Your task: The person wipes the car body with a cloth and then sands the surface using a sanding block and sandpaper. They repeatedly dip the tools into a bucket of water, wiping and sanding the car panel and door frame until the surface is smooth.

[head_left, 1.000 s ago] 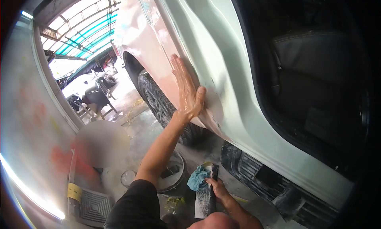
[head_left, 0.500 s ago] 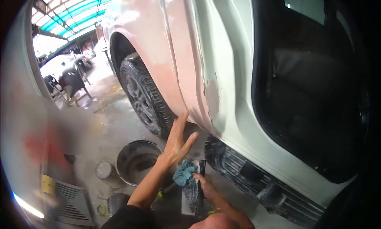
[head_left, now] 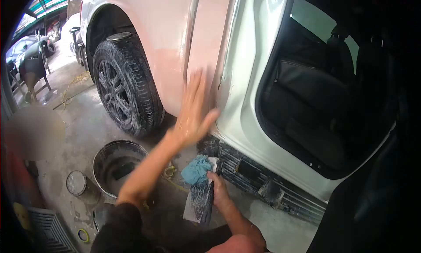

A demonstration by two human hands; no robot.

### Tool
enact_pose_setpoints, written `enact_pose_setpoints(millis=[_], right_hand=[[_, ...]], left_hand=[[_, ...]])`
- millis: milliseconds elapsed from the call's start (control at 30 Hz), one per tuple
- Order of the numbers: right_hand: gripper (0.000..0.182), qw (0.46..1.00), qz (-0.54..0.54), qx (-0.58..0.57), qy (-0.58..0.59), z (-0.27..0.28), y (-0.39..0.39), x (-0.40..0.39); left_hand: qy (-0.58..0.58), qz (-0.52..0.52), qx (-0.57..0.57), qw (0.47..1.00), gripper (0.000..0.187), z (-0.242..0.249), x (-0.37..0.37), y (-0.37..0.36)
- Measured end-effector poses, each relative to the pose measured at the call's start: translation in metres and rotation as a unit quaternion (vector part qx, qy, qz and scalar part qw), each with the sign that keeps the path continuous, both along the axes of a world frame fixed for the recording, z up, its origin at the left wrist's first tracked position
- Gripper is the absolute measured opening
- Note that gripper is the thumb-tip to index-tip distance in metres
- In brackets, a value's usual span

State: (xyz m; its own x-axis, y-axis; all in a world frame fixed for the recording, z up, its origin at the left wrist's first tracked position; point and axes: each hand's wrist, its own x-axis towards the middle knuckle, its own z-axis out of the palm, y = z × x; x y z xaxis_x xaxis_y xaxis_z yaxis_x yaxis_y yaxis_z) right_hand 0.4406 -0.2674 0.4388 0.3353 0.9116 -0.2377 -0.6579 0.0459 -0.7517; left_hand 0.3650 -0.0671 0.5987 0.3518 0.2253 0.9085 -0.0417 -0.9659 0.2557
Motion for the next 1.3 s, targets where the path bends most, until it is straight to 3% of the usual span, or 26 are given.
enact_pose_setpoints(millis=[133,233,333,567,800,900,1033,1100,1200,1300], right_hand=[[0.036,0.999,-0.038,0.011,-0.028,0.005,-0.005,0.000],[0.034,0.998,-0.045,0.021,-0.037,0.013,-0.007,0.001],[0.033,0.999,-0.025,0.013,-0.036,0.026,-0.012,-0.001],[0.031,0.999,-0.029,0.002,-0.034,-0.008,-0.003,0.006],[0.038,0.999,0.019,-0.020,-0.023,-0.016,-0.007,0.010],[0.036,0.999,0.000,-0.013,-0.033,-0.009,-0.004,0.006],[0.036,0.998,-0.005,0.003,-0.059,0.003,-0.007,0.001],[0.036,0.998,-0.009,0.019,-0.063,0.005,-0.004,0.000],[0.036,0.997,-0.003,0.012,-0.077,0.007,-0.005,-0.001],[0.037,0.997,-0.007,0.003,-0.082,0.011,0.004,0.000]], left_hand=[[-0.051,0.163,0.149,0.974,0.095,0.099,0.061,0.073],[-0.100,0.205,0.144,0.963,0.096,0.160,0.074,0.081],[-0.101,0.178,0.099,0.974,0.096,0.150,0.074,0.071],[-0.070,0.168,-0.004,0.983,0.099,0.048,0.073,0.050],[-0.057,0.147,-0.025,0.987,0.098,-0.008,0.067,0.037],[-0.034,0.134,0.020,0.990,0.103,0.001,0.058,0.057],[-0.097,0.123,0.141,0.977,0.107,0.116,0.067,0.107],[-0.237,0.299,0.252,0.889,0.060,0.172,0.082,0.114],[-0.294,0.194,0.206,0.913,0.062,0.181,0.088,0.109],[-0.110,0.128,0.159,0.973,0.112,0.134,0.068,0.110]])
